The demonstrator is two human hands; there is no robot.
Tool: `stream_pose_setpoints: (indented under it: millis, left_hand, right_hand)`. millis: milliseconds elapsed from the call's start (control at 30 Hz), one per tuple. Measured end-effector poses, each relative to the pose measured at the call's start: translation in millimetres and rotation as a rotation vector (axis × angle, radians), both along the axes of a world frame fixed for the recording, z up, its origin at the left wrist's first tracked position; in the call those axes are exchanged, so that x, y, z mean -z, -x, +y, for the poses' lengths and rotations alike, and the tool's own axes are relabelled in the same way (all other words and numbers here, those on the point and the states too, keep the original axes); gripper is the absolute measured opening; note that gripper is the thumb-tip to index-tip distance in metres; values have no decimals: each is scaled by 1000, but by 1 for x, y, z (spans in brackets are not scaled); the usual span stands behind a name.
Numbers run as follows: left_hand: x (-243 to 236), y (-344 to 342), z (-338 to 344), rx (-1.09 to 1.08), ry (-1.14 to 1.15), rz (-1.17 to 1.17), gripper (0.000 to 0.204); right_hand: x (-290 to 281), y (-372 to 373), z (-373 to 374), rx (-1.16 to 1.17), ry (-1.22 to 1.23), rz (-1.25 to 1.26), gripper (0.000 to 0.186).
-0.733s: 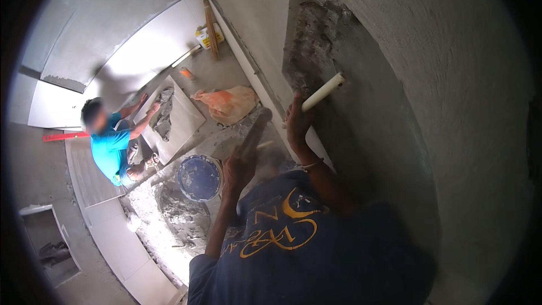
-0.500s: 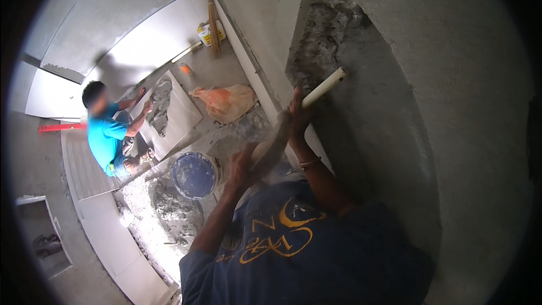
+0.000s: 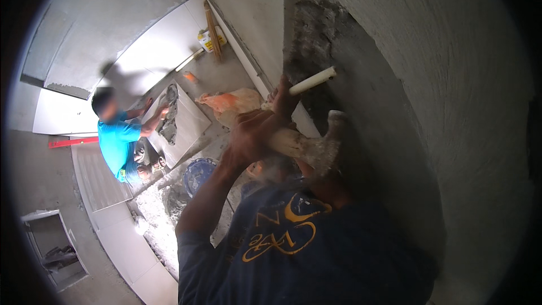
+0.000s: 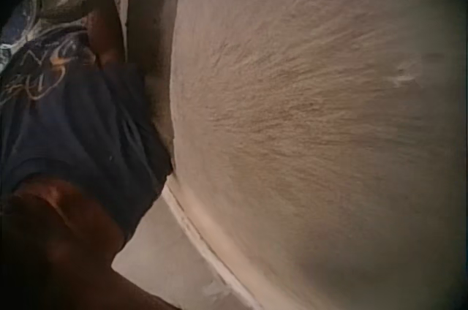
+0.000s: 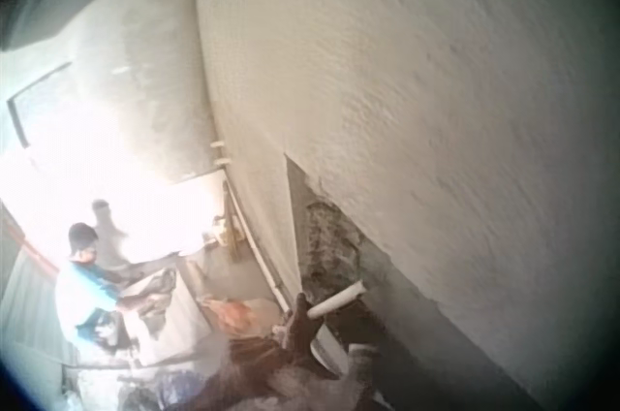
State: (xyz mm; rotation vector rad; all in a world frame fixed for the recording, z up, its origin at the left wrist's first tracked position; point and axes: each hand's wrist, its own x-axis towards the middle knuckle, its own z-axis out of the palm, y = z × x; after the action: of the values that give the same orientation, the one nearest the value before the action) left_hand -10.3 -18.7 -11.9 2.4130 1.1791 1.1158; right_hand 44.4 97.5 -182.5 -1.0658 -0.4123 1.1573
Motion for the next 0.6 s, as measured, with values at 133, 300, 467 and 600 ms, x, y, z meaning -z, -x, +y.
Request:
stream_pose_setpoints:
  millis: [133,300,467,600]
  left_hand:
    - [5,-13,27,-176,149,230,47]
    - [0,-24,29,-201,126,211,49]
    - [6,-15,52,-70,1,149,43]
    - [-7,-11,70,-266,194,317,41]
  right_hand:
    - [1,2,3,-56,-41,-12,43]
    - [8,-2,0,-104,-59,-9,40]
    - [7,-3,16,-134,-79,-35,37]
    - [11,-6,15,-163,-90,-44,35]
